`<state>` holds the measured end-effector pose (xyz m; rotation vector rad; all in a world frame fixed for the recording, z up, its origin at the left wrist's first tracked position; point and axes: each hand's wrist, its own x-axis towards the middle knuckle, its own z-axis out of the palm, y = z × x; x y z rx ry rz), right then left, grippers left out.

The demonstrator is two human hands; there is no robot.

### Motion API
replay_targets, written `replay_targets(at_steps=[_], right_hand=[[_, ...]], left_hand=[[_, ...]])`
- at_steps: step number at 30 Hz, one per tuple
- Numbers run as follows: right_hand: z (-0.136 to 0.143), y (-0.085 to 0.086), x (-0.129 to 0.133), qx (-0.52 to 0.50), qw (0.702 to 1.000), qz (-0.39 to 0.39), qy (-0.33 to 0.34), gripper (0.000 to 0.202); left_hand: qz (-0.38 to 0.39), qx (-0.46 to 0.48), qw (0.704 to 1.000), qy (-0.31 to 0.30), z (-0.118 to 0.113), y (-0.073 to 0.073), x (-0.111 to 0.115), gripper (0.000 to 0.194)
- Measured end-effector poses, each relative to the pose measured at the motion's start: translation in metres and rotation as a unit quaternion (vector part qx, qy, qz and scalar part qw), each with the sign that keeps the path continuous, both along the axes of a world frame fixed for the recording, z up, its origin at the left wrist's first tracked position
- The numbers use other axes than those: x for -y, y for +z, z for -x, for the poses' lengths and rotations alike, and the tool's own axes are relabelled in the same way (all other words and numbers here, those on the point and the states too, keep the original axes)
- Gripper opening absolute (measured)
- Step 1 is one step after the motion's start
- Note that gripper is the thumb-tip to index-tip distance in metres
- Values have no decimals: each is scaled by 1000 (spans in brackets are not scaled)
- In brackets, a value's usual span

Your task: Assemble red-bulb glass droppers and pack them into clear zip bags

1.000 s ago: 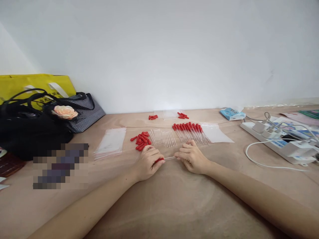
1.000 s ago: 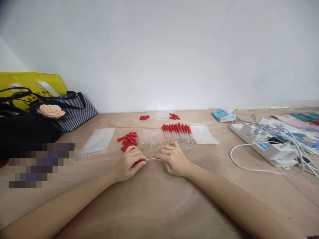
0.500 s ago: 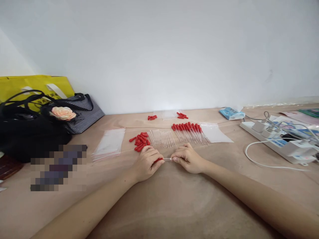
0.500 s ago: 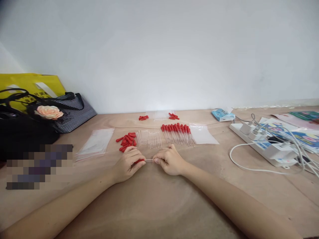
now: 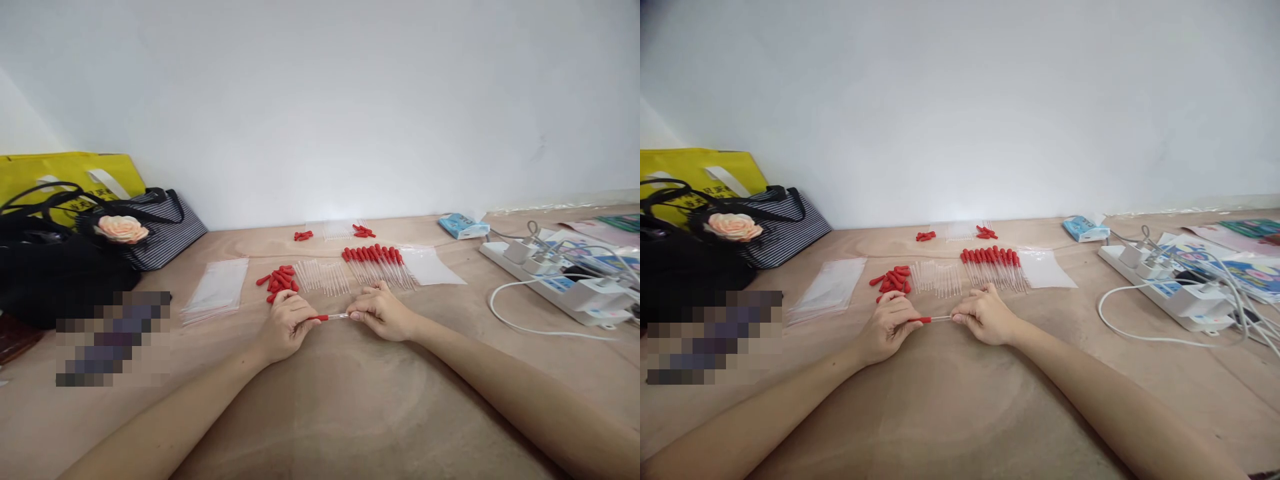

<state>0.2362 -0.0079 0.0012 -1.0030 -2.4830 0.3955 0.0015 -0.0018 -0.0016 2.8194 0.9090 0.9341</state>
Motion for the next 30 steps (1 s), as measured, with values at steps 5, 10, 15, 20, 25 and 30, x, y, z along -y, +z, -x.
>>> replay_targets(at_steps=[5, 10, 15, 20, 25, 30], right_hand=[[-2, -1, -3, 13, 1000, 5, 4, 26], [-1, 2, -1, 38, 999, -34, 11, 25], [-3, 1, 0, 46, 998, -47, -25, 22], [-14, -3, -27, -43, 968, 14, -248, 26], [-11, -2, -59, -2, 909, 3, -418, 26], [-3, -6, -70, 43, 892, -5, -449, 25]], left_hand=[[5, 4, 1000, -29, 0, 3, 1, 17], [28, 6, 1000, -10, 0, 2, 1, 16], [49, 7, 996, 72, 1, 0, 1, 25], [65, 22, 989, 127, 1, -4, 0, 30], [63, 5, 993, 103, 0, -3, 1, 25], [70, -9, 994, 85, 0, -1, -1, 9]])
